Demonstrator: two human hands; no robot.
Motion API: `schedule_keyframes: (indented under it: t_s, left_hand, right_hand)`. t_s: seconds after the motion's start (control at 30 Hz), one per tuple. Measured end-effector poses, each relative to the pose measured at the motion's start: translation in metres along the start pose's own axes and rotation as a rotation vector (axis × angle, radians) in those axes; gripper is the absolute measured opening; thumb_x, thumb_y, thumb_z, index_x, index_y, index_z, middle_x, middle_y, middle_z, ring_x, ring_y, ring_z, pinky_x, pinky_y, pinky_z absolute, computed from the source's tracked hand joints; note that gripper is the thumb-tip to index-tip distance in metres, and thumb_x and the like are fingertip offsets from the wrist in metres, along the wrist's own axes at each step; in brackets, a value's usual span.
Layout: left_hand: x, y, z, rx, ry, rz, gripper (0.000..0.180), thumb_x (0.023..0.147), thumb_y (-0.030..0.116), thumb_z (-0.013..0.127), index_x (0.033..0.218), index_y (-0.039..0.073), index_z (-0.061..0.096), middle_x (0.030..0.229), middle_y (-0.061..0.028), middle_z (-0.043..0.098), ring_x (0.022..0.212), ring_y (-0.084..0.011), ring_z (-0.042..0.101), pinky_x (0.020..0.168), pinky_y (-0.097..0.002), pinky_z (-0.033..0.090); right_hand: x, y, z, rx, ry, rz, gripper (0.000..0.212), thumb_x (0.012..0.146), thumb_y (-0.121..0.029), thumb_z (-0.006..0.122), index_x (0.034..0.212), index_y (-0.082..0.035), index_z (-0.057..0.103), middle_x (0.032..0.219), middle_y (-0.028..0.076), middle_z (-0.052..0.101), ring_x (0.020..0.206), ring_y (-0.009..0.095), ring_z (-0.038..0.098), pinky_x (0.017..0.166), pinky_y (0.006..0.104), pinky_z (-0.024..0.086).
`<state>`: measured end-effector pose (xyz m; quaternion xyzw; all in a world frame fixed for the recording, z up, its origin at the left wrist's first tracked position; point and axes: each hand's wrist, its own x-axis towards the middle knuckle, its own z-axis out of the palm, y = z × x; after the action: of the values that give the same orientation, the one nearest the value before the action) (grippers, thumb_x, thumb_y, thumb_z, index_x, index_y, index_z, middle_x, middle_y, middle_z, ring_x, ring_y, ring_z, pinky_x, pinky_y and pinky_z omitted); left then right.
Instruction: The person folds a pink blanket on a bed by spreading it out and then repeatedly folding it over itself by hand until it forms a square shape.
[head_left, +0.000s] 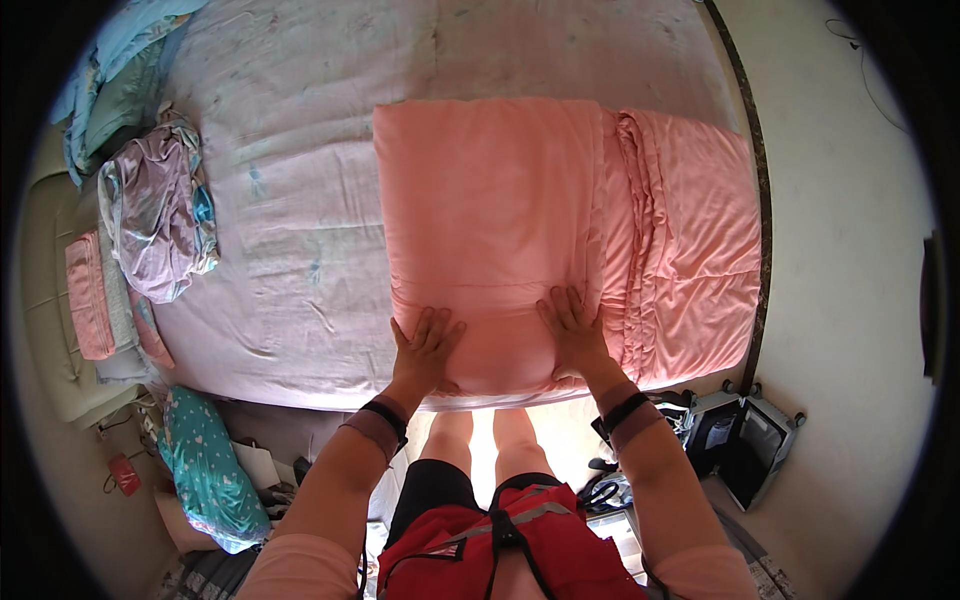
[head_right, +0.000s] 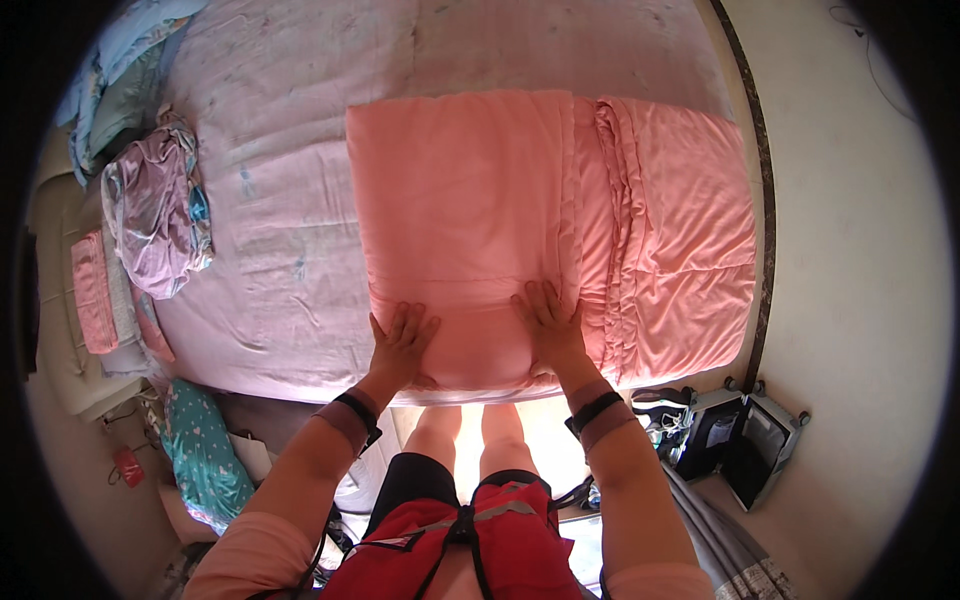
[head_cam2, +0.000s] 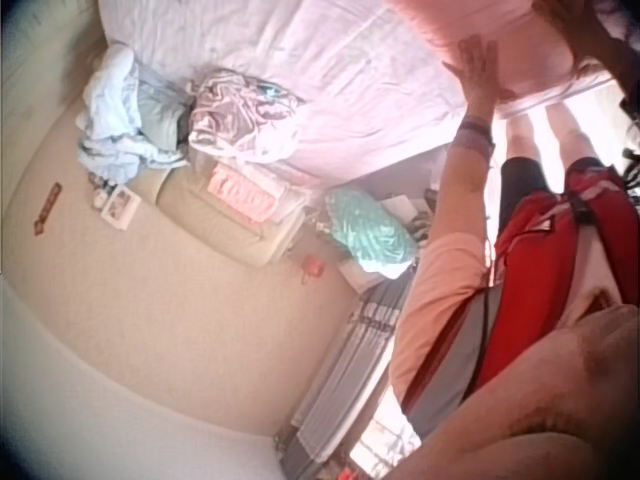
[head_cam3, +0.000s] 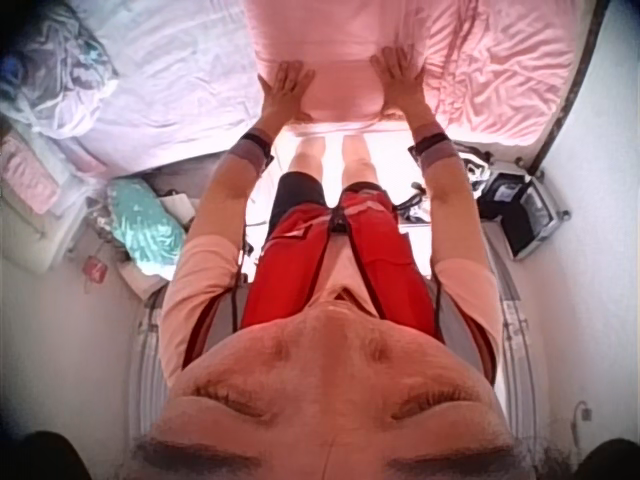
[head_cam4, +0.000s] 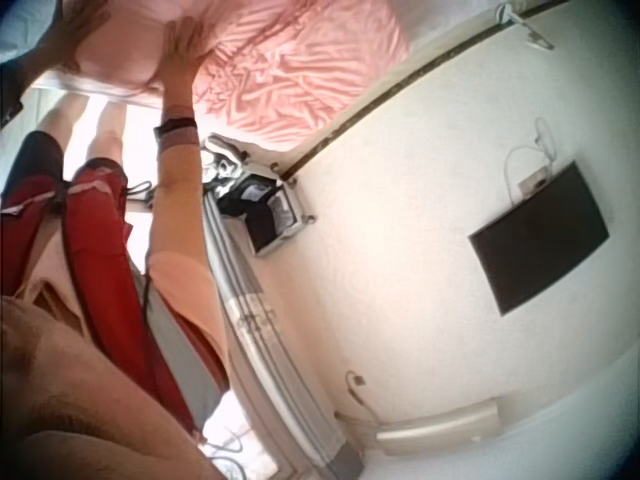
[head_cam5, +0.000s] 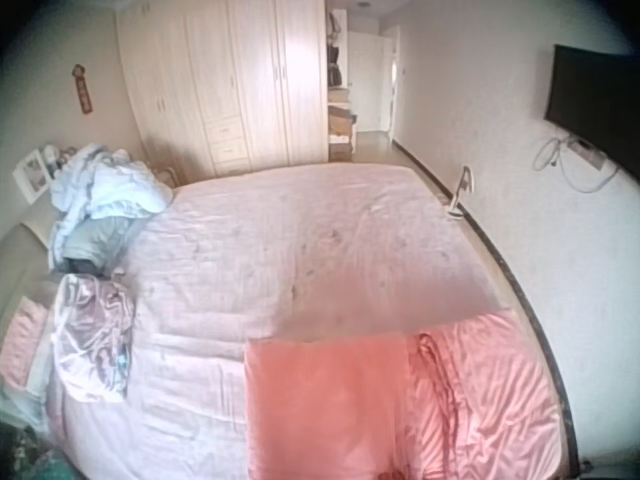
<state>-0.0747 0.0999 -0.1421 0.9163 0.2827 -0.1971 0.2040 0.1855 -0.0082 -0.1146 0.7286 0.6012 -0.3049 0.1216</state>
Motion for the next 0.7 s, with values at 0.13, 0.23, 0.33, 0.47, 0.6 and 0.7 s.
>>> schedule_keyframes:
  t_s: [0.13, 0.23, 0.33, 0.47, 0.6, 0.7]
  left_hand:
    - [0.012, 0.002, 0.000, -0.011, -0.101, -0.016, 0.106, 0.045, 0.059, 0.068, 0.135, 0.026, 0.022, 0.143, -0.0045, 0.013, 0.133, -0.0260, 0.006, 0.094, -0.0690, 0.001]
    - [0.019, 0.003, 0.011, 0.005, -0.167, -0.045, 0.102, 0.051, 0.061, 0.064, 0.136, 0.028, 0.020, 0.144, -0.0025, 0.011, 0.133, -0.0250, 0.003, 0.094, -0.0691, -0.002]
    - [0.025, 0.002, 0.025, 0.061, -0.229, -0.082, 0.099, 0.053, 0.064, 0.061, 0.136, 0.029, 0.020, 0.144, -0.0006, 0.011, 0.133, -0.0247, 0.003, 0.093, -0.0699, -0.003]
    - [0.028, 0.002, 0.028, 0.083, -0.223, -0.102, 0.098, 0.051, 0.064, 0.062, 0.134, 0.029, 0.024, 0.142, 0.0000, 0.015, 0.132, -0.0248, 0.005, 0.092, -0.0708, -0.003]
    - [0.029, -0.001, 0.037, 0.110, -0.153, -0.096, 0.096, 0.051, 0.064, 0.061, 0.133, 0.029, 0.027, 0.141, -0.0008, 0.018, 0.132, -0.0256, 0.008, 0.092, -0.0711, 0.000]
    - [0.030, 0.001, 0.034, 0.106, -0.220, -0.093, 0.096, 0.052, 0.066, 0.060, 0.134, 0.028, 0.026, 0.142, -0.0015, 0.018, 0.131, -0.0264, 0.009, 0.092, -0.0712, 0.001]
  right_hand:
    - [0.008, 0.009, 0.022, 0.051, 0.108, -0.028, 0.116, 0.032, -0.028, 0.081, 0.134, -0.024, 0.025, 0.143, 0.004, 0.016, 0.132, 0.026, 0.012, 0.093, 0.0648, 0.020]
    - [0.014, 0.008, 0.035, 0.055, 0.166, 0.005, 0.113, 0.031, -0.029, 0.081, 0.132, -0.023, 0.029, 0.141, 0.003, 0.020, 0.131, 0.026, 0.016, 0.094, 0.0656, 0.019]
    - [0.019, 0.009, 0.039, 0.070, 0.171, -0.003, 0.108, 0.033, -0.030, 0.080, 0.130, -0.022, 0.033, 0.140, 0.003, 0.023, 0.130, 0.026, 0.019, 0.094, 0.0664, 0.018]
    - [0.022, 0.010, 0.039, 0.074, 0.155, 0.001, 0.106, 0.035, -0.029, 0.080, 0.130, -0.022, 0.033, 0.139, 0.003, 0.024, 0.130, 0.025, 0.019, 0.093, 0.0673, 0.017]
    - [0.022, 0.009, 0.036, 0.062, 0.117, 0.014, 0.106, 0.035, -0.029, 0.080, 0.130, -0.023, 0.033, 0.138, 0.003, 0.025, 0.129, 0.025, 0.019, 0.094, 0.0670, 0.018]
    - [0.023, 0.011, 0.038, 0.049, 0.109, 0.017, 0.106, 0.036, -0.030, 0.080, 0.130, -0.023, 0.032, 0.139, 0.003, 0.025, 0.129, 0.025, 0.020, 0.094, 0.0669, 0.017]
